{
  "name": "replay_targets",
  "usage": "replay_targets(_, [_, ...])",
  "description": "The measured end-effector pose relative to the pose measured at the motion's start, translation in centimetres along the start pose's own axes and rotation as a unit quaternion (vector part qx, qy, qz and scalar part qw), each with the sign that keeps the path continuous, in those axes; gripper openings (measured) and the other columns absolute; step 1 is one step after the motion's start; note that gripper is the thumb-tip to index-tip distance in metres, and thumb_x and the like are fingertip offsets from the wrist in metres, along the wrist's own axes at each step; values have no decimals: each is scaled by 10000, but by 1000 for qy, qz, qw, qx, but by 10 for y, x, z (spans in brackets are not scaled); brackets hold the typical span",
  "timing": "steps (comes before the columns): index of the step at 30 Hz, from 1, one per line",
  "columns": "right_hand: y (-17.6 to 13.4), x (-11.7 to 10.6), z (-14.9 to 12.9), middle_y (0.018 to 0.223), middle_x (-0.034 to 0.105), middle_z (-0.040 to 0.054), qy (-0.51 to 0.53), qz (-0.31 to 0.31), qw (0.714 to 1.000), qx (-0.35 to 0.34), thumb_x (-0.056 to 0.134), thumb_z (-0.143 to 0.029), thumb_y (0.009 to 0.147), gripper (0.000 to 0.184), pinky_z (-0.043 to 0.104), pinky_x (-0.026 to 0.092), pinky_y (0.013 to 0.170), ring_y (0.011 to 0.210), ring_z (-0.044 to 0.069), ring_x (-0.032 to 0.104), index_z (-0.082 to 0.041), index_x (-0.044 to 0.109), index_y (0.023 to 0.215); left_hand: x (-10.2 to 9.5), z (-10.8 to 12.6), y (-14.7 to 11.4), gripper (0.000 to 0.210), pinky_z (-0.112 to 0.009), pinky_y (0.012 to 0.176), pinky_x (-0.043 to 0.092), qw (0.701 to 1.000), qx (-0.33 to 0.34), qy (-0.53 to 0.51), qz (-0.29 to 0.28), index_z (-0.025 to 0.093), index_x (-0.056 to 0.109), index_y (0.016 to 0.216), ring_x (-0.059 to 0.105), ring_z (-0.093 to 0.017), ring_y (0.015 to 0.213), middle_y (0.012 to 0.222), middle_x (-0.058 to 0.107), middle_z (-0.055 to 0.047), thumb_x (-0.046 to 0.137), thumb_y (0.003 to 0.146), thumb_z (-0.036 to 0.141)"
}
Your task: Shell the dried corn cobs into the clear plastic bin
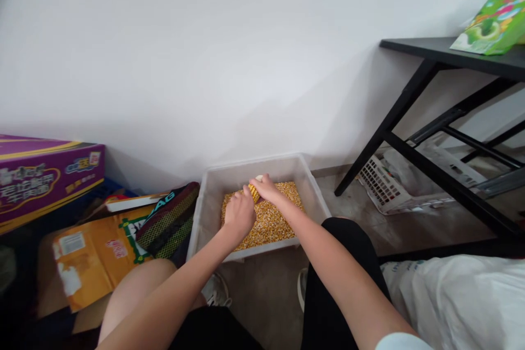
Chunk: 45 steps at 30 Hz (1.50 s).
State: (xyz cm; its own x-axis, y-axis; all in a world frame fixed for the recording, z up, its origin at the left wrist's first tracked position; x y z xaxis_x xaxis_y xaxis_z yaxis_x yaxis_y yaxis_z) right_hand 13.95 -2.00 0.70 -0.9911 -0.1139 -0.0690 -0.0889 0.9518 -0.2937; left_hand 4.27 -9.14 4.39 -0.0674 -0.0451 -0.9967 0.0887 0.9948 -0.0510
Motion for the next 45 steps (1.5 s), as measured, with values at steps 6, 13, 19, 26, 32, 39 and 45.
replay_targets(6, [1, 4, -1, 786, 579, 13, 9, -16, 1000, 18, 604, -379, 722, 258, 215, 476, 436, 739, 178, 585, -210, 496, 884, 2, -7, -2, 589, -333, 760, 478, 1000, -9, -15, -5, 34, 297, 1364, 597, -266, 933, 1033, 572, -216, 459, 813, 168])
replay_targets(13, [3, -1, -10, 787, 611, -8, 123, -83, 988, 35, 509, -359, 793, 243, 197, 457, 492, 639, 130, 580, -234, 515, 1002, -12, -23, 6, 443, -319, 787, 456, 991, -14, -135, -20, 130, 454, 1131, 599, -258, 968, 1057, 592, -154, 557, 755, 341])
replay_targets(19, [-6, 1, -18, 883, 665, 41, 186, -113, 976, 27, 522, -312, 811, 213, 197, 469, 603, 725, 135, 602, -189, 595, 968, -19, -28, 16, 395, -292, 669, 449, 972, -28, -231, -33, 142, 451, 1070, 643, -247, 869, 964, 653, -131, 516, 771, 391])
replay_targets(26, [-7, 7, -10, 887, 664, 25, 165, -65, 984, 30, 465, -325, 872, 221, 217, 465, 562, 712, 147, 613, -198, 574, 1017, -5, -17, 17, 391, -306, 640, 449, 975, -20, -219, -24, 125, 429, 1052, 660, -270, 827, 895, 668, -141, 514, 762, 373])
replay_targets(32, [7, 14, 7, 745, 646, 10, 131, 20, 991, 8, 422, -345, 871, 234, 196, 453, 578, 688, 137, 607, -183, 578, 938, 1, -6, 16, 388, -316, 670, 455, 978, -48, -199, -30, 129, 404, 1066, 656, -275, 847, 901, 661, -152, 511, 769, 354])
replay_targets(39, [12, 12, 13, 719, 645, 19, 89, 90, 992, -3, 434, -429, 845, 297, 192, 446, 569, 662, 138, 612, -169, 578, 845, 2, 1, 13, 420, -332, 676, 454, 980, -47, -191, -32, 138, 387, 1097, 648, -288, 848, 899, 654, -167, 524, 747, 324])
replay_targets(45, [-1, 5, -1, 797, 667, 47, 93, 38, 995, 28, 404, -481, 891, 359, 237, 472, 534, 618, 148, 614, -173, 586, 927, -3, -11, 16, 382, -318, 656, 443, 975, -16, -217, -40, 147, 413, 1058, 652, -285, 830, 895, 660, -148, 520, 760, 360])
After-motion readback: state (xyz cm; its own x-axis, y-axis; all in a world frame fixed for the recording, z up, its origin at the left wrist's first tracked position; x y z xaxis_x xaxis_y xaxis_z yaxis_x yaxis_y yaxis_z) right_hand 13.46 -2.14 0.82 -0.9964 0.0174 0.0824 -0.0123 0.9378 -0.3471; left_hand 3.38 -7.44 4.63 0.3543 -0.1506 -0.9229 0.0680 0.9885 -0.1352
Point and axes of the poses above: each hand's wrist, its own y-axis towards the middle knuckle, its own x-axis out of the palm, z = x × y, the point moved 1 cm from there along y, towards the middle knuckle
